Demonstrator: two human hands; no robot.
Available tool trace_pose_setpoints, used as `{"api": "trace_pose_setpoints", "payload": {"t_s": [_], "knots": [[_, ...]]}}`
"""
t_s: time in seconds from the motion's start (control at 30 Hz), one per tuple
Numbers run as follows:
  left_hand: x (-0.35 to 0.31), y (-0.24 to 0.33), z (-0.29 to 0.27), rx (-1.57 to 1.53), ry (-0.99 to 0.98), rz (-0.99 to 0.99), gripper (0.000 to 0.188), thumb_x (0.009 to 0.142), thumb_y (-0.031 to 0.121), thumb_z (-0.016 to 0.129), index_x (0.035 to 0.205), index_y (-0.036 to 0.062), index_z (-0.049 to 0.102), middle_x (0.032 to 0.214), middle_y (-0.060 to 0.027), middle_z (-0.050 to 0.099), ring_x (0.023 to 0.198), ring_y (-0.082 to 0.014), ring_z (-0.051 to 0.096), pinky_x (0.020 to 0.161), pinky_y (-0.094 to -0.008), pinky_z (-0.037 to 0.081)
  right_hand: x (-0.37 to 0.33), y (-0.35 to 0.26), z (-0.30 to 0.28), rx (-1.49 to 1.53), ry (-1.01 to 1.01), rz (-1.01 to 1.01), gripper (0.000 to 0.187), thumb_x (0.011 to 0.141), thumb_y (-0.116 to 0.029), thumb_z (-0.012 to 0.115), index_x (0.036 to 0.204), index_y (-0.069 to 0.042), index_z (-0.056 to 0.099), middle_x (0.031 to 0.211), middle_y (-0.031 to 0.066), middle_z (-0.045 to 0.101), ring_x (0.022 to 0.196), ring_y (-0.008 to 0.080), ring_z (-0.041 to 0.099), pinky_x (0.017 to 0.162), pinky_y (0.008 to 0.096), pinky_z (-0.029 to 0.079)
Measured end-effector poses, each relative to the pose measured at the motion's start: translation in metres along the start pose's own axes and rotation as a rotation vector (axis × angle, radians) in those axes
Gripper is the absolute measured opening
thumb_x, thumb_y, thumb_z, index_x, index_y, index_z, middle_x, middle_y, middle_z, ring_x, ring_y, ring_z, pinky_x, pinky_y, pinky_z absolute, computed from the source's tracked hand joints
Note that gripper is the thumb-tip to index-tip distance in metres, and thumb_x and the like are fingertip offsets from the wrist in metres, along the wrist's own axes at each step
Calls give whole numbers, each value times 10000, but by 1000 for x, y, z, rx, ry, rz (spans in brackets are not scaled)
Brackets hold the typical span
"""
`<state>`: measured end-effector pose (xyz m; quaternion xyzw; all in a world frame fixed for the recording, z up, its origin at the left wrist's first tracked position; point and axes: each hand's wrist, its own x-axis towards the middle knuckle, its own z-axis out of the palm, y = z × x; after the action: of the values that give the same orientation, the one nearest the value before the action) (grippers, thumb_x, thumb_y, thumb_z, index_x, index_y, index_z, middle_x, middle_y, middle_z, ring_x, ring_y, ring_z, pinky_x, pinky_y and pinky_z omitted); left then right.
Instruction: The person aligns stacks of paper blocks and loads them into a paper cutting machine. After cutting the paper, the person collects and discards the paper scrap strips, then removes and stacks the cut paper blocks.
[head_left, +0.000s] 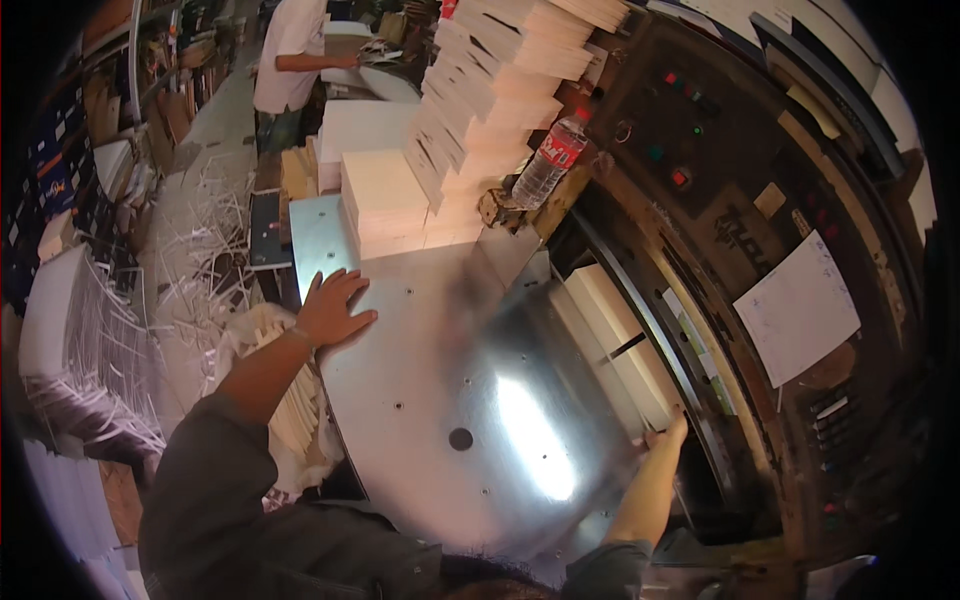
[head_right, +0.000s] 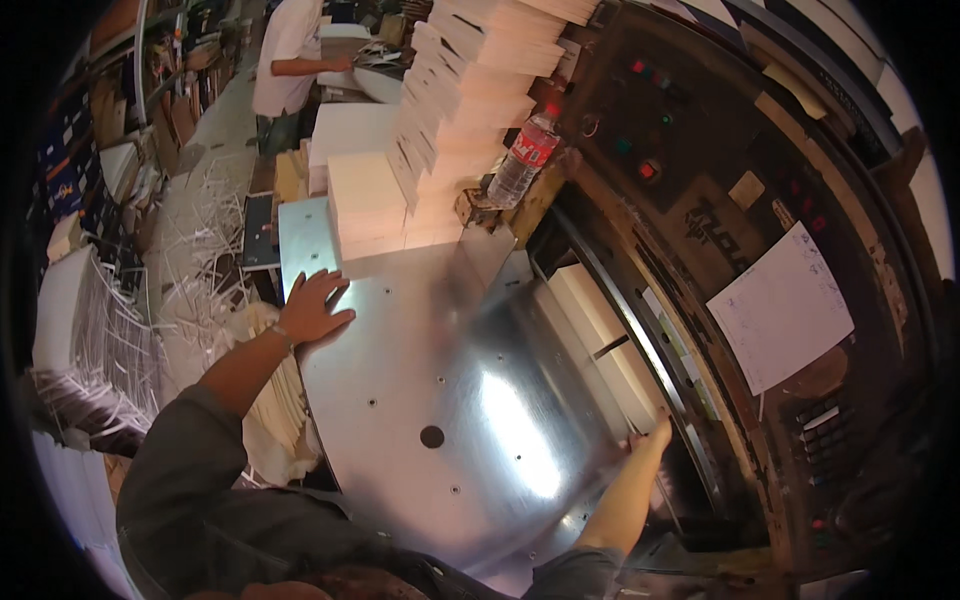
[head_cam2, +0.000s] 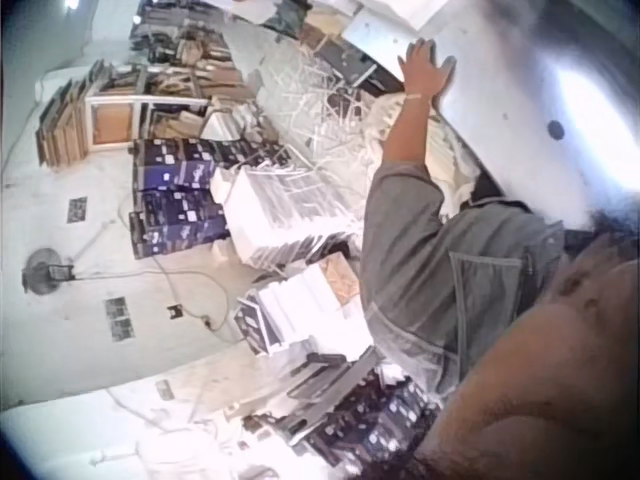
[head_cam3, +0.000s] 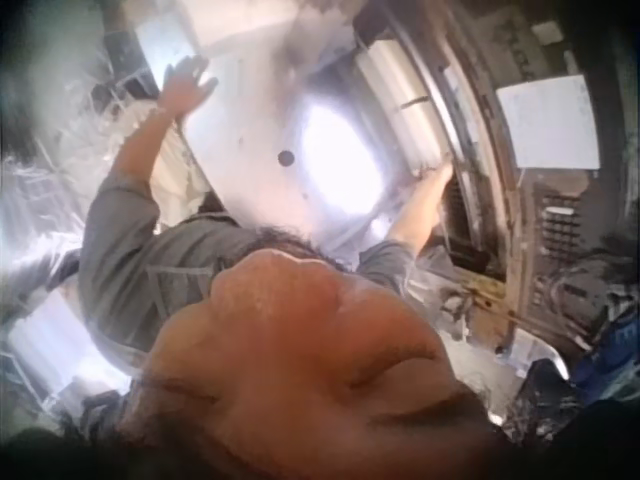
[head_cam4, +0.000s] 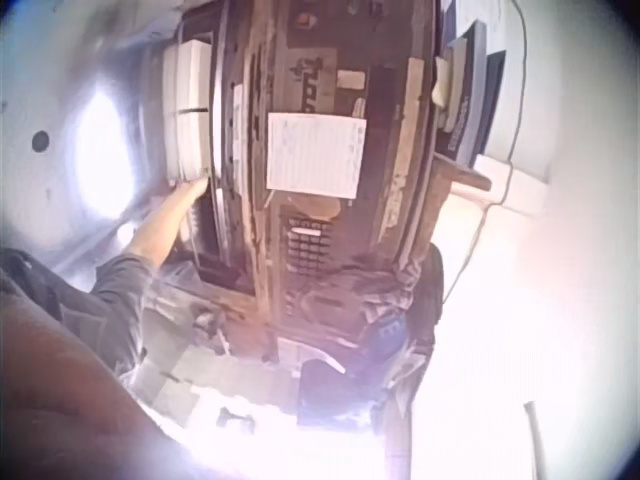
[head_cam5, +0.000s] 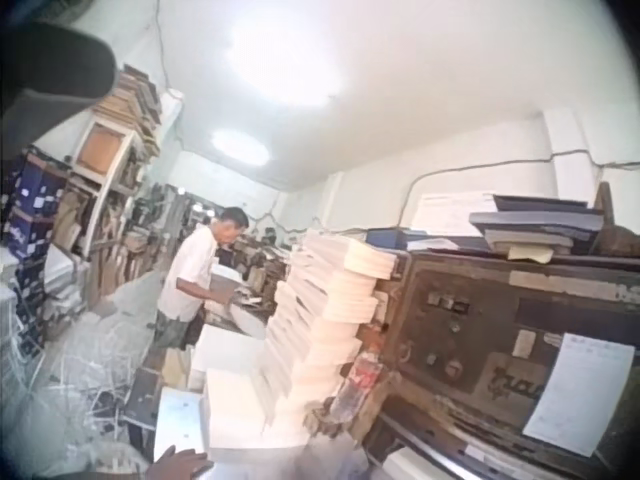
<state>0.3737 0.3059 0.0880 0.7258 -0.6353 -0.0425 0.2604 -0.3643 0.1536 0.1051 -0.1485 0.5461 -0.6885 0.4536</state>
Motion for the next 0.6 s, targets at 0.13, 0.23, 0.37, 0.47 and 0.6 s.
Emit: {"api": "trace_pose_setpoints", "payload": {"t_s": [0.13, 0.23, 0.37, 0.47, 0.6], "knots": [[5, 2, -4, -35, 7, -8, 715, 867, 561, 704, 1425, 129, 587, 1581, -103, 489, 1523, -317, 356, 1261, -599, 158, -1, -1, -1, -314, 199, 85, 454, 925, -315, 714, 1317, -134, 572, 1165, 157, 632, 822, 352, 615, 545, 447, 504], [2, 0, -2, -27, 2, -25, 712, 867, 561, 699, 1421, 128, 589, 1584, -105, 486, 1525, -306, 354, 1267, -589, 156, -31, 6, 10, -305, 174, 122, 428, 941, -296, 698, 1313, -137, 558, 1149, 160, 620, 824, 338, 620, 527, 419, 503], [-4, -9, 9, -102, 58, -17, 692, 860, 562, 699, 1390, 125, 616, 1573, -115, 499, 1521, -300, 361, 1273, -564, 161, -75, -1, -33, -447, 155, 49, 361, 967, -263, 680, 1290, -150, 562, 1199, 152, 602, 827, 321, 631, 558, 380, 543], [-6, -7, 5, -114, 34, -7, 665, 848, 546, 714, 1342, 106, 644, 1552, -141, 514, 1504, -322, 383, 1268, -571, 172, -123, -2, -93, -431, 136, 104, 380, 968, -246, 673, 1324, -168, 566, 1251, 127, 586, 856, 323, 634, 599, 377, 551], [-7, -7, 3, -114, 14, 21, 639, 835, 521, 736, 1315, 107, 651, 1529, -145, 531, 1492, -337, 395, 1262, -576, 187, -244, -18, -142, -470, 47, 114, 465, 967, -194, 647, 1418, -182, 536, 1294, 111, 570, 906, 345, 642, 620, 374, 549]]}}
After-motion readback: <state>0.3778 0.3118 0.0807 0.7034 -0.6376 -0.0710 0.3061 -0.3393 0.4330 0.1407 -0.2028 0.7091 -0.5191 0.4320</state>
